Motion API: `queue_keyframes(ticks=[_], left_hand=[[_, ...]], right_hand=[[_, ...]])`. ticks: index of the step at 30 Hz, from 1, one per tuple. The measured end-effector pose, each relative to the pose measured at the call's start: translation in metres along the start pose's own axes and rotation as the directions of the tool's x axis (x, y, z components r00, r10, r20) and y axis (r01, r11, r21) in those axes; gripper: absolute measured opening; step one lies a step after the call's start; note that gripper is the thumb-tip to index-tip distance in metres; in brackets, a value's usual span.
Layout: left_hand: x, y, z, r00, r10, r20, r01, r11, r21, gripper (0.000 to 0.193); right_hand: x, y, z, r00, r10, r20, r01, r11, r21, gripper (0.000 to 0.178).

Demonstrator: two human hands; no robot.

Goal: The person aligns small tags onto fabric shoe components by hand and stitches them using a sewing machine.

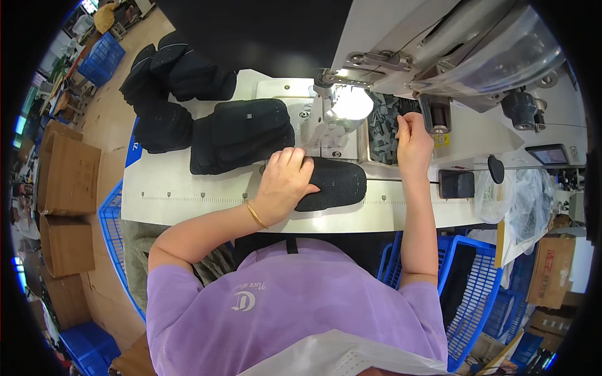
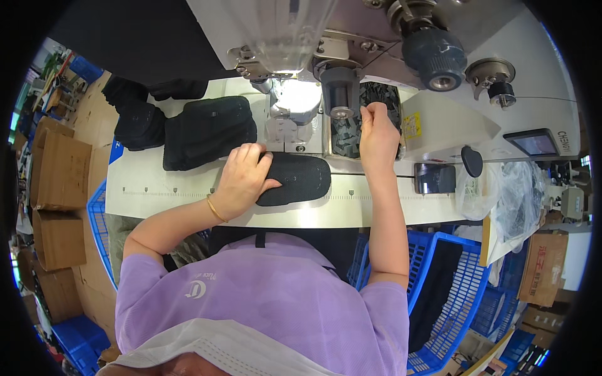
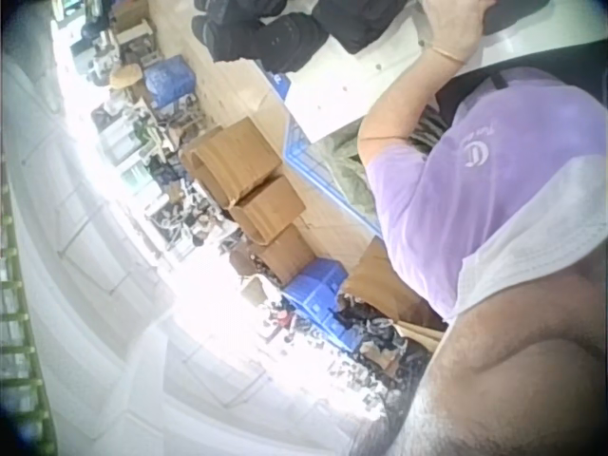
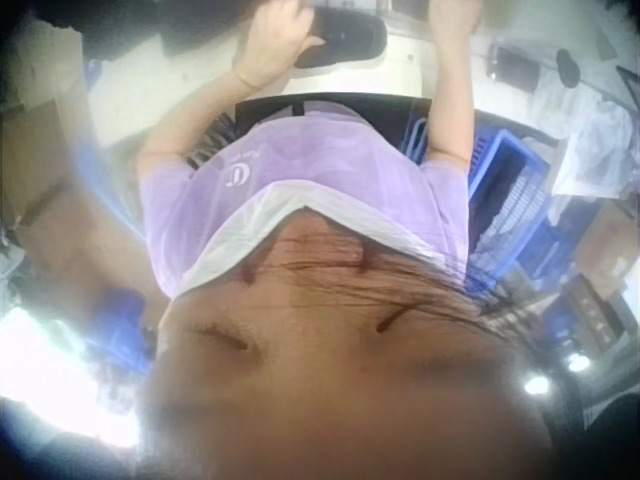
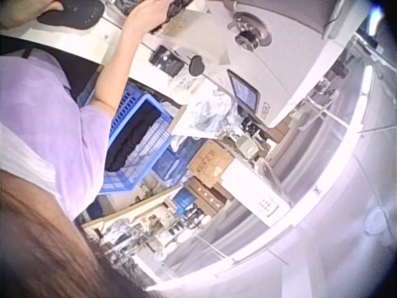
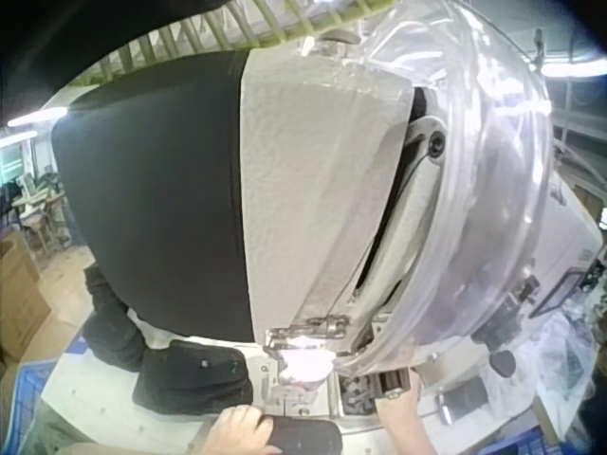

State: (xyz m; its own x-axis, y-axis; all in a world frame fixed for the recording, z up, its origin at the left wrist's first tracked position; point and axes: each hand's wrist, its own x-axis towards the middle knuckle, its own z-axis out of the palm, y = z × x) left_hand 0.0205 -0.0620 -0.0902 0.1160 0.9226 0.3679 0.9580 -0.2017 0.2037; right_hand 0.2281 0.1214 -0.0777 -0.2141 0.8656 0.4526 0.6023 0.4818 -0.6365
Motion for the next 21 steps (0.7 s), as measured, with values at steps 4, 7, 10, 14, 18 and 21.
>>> queue_keyframes(ticks=[4, 7, 10, 14, 18, 21], left_hand=[[0.006, 0.000, -0.002, 0.998, 0.055, 0.035, -0.055, 0.998, 0.004, 0.057], [0.008, -0.002, 0.001, 0.991, 0.096, 0.097, -0.093, 0.995, -0.035, 0.056], [0.007, -0.003, 0.002, 0.978, -0.076, 0.197, 0.131, 0.949, -0.286, 0.057], [0.006, -0.002, 0.000, 0.936, -0.283, 0.209, 0.351, 0.730, -0.587, 0.066], [0.007, -0.004, 0.004, 0.886, -0.385, 0.261, 0.459, 0.637, -0.619, 0.064], [0.004, -0.008, 0.012, 0.852, -0.383, 0.358, 0.476, 0.280, -0.834, 0.058]], right_hand=[[-0.001, 0.015, 0.002, 0.996, -0.085, -0.017, 0.087, 0.987, 0.134, 0.009], [-0.004, 0.019, 0.000, 0.996, 0.052, 0.079, -0.063, 0.986, 0.153, 0.009], [-0.014, 0.008, -0.009, 0.996, 0.078, 0.037, -0.086, 0.918, 0.387, 0.010], [-0.055, -0.022, -0.015, 0.944, 0.066, 0.325, -0.287, 0.655, 0.699, 0.013], [-0.089, -0.040, 0.011, 0.690, -0.012, 0.723, -0.611, 0.525, 0.592, 0.012], [-0.095, -0.041, 0.024, 0.678, 0.035, 0.734, -0.627, 0.550, 0.552, 0.012]])
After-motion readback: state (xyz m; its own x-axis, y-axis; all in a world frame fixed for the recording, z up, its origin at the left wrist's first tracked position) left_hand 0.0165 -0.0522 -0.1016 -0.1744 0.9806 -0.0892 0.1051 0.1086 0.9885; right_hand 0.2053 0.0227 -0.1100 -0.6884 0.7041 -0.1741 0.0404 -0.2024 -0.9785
